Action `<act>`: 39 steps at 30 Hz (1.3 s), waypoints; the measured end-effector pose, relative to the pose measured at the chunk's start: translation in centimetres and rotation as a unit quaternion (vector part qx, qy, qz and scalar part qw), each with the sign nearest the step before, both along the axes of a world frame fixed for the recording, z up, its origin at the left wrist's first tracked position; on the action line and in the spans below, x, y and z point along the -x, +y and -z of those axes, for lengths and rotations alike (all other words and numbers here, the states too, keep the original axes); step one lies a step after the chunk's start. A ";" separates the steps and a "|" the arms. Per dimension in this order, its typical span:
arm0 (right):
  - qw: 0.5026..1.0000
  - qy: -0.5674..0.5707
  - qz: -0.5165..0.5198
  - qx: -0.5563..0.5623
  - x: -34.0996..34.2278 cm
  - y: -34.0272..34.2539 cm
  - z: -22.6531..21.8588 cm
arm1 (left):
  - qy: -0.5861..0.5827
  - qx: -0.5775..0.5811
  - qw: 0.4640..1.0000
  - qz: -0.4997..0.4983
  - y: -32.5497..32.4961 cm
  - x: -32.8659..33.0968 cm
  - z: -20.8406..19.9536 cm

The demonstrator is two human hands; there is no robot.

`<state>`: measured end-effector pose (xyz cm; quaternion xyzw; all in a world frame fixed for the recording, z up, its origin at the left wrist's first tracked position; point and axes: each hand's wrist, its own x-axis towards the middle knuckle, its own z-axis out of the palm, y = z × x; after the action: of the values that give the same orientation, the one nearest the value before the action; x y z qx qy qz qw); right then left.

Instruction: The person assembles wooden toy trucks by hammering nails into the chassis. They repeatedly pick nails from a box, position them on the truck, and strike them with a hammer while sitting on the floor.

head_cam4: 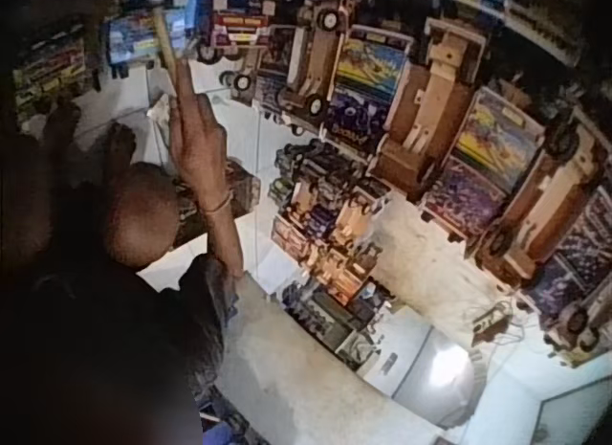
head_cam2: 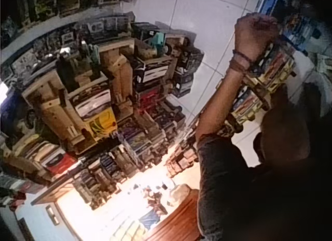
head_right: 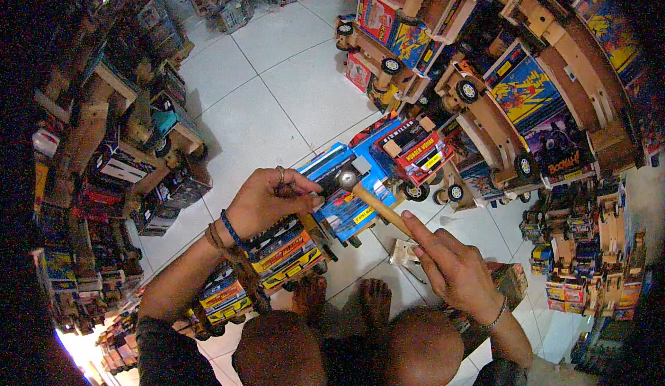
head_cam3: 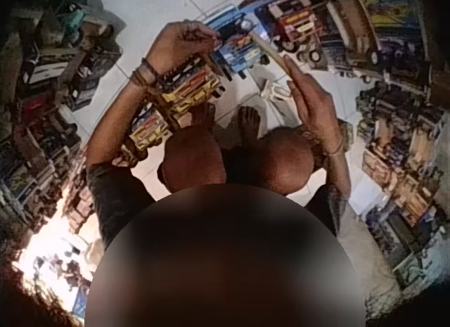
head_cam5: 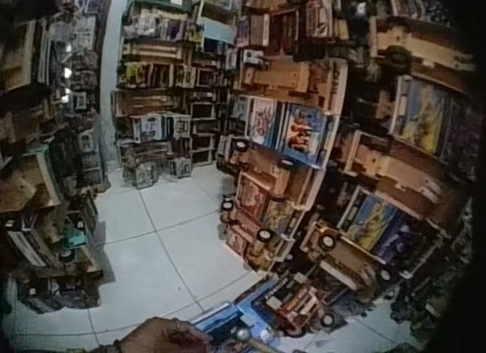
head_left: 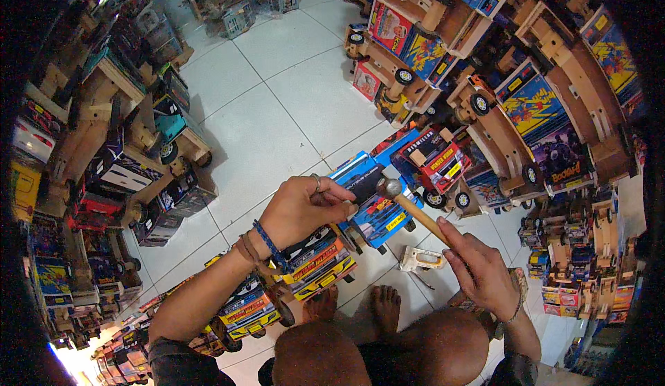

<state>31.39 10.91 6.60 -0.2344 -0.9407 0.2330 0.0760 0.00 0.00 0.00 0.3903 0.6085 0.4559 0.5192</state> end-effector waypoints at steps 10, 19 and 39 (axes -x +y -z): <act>0.988 -0.134 -0.028 -0.069 0.1 -0.2 -0.6 | 0.014 -0.010 1.000 -0.003 0.2 -0.2 -0.1; 0.982 -0.152 -0.026 -0.109 0.0 -1.1 -0.2 | -0.007 -0.032 0.999 -0.010 0.2 -0.2 0.5; 0.993 0.035 0.015 -0.109 -0.1 -0.8 1.4 | 0.035 0.003 0.999 0.001 0.4 -0.2 -0.1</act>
<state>31.49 10.08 5.16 -0.2305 -0.9537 0.1361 0.1370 0.24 0.35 0.15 0.4052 0.6269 0.4398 0.4994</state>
